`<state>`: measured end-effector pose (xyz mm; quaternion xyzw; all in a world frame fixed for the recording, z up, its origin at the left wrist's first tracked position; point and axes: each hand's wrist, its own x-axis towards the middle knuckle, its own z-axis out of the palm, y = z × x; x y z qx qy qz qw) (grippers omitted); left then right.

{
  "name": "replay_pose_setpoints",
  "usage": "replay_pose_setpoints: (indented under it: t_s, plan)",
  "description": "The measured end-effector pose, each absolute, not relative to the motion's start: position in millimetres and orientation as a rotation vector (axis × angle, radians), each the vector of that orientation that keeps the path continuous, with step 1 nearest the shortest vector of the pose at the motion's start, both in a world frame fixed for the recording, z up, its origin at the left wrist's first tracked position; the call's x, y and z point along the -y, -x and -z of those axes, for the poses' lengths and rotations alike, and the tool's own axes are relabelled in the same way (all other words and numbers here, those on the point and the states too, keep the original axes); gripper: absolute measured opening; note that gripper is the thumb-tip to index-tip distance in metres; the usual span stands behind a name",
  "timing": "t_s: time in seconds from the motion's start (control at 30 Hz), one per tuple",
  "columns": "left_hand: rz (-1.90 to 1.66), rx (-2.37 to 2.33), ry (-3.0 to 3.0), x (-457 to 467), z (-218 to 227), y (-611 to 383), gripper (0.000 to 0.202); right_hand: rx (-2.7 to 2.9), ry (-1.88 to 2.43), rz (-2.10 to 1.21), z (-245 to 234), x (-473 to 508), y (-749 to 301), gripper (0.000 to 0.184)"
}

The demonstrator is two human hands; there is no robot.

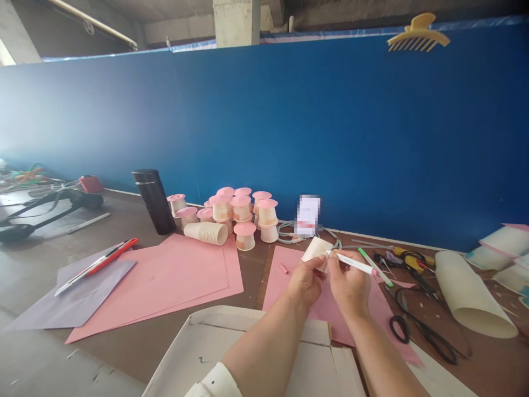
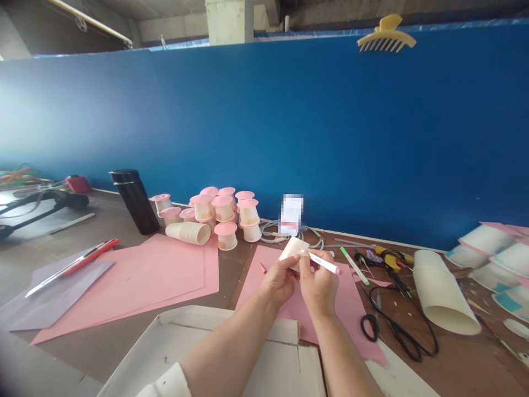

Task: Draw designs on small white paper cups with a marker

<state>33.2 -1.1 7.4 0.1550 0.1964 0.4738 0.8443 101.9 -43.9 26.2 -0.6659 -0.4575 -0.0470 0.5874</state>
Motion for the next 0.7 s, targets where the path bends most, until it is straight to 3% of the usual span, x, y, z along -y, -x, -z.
replay_pose_setpoints:
  t_s: [0.4, 0.5, 0.7]
  plan:
    - [-0.923, -0.361, -0.060, 0.0, -17.9, -26.9, 0.027, 0.649, 1.268, -0.268, -16.4, 32.5, -120.4, 0.037]
    - [-0.887, -0.325, -0.071, 1.8, -19.8, -24.6, 0.028, 0.541, 1.166, -0.450, -6.3, 25.4, -127.1, 0.032]
    - [-0.796, -0.239, -0.118, 6.5, -22.9, -21.4, 0.030, 0.511, 1.005, -0.778, -0.8, 18.0, -125.3, 0.040]
